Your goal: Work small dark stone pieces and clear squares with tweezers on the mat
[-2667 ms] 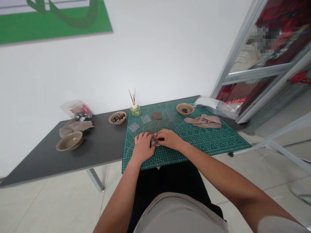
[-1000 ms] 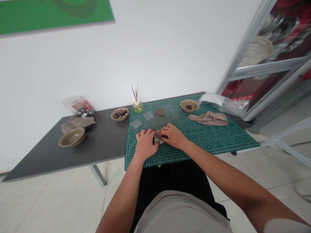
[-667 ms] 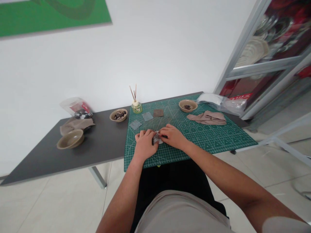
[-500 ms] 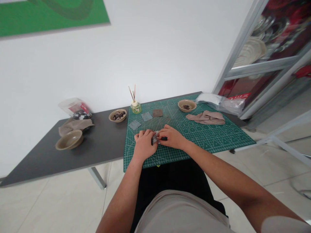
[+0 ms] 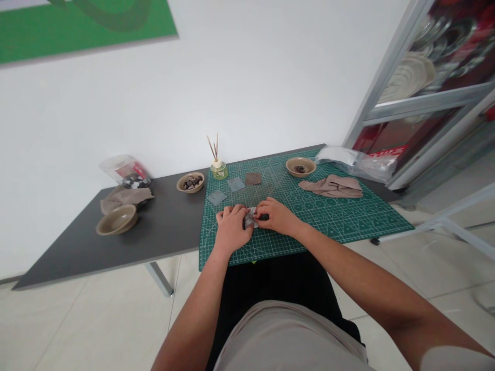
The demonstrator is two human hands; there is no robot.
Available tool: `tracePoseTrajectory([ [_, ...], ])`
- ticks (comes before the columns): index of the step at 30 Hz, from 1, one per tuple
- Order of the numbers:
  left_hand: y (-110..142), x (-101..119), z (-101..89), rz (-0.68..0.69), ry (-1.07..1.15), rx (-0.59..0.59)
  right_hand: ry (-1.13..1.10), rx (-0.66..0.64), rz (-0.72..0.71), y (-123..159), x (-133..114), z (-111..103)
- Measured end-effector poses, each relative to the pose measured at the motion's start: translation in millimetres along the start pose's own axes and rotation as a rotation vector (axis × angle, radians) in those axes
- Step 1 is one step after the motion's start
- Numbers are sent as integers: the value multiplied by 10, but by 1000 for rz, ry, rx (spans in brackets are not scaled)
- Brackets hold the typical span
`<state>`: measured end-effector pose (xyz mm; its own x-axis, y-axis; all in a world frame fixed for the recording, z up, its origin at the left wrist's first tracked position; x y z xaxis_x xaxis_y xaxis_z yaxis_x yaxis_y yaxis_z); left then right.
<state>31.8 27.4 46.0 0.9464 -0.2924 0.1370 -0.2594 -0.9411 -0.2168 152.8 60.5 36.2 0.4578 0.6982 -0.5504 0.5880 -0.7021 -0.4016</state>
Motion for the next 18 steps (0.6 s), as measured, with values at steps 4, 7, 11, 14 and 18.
tracePoseTrajectory([
  [4, -4, -9, 1, -5, 3, -8, 42, 25, 31, -19, -37, 28],
  [7, -7, -6, -2, -10, 5, -16, 29, -2, -13, -25, -86, 63],
  [11, -5, 5, 9, -21, 3, -51, 31, -4, -4, -27, -58, 44],
  [14, -5, 11, 16, -26, -3, -64, 76, 31, 34, -43, -32, 25],
  [18, -5, 10, 10, -29, 0, -58, 67, -17, -5, -50, -77, 59],
])
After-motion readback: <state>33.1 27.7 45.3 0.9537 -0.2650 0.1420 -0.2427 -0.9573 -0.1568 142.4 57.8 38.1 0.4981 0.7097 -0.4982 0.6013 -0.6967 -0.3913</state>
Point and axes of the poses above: each hand's wrist, its own y-axis away from the middle knuckle, its own z-axis out of the palm, x = y × z, the point moved 7 cm from there along -y, towards the middle knuckle, and after that the axes turned 6 degrees about -y, right-handed, at the moved point
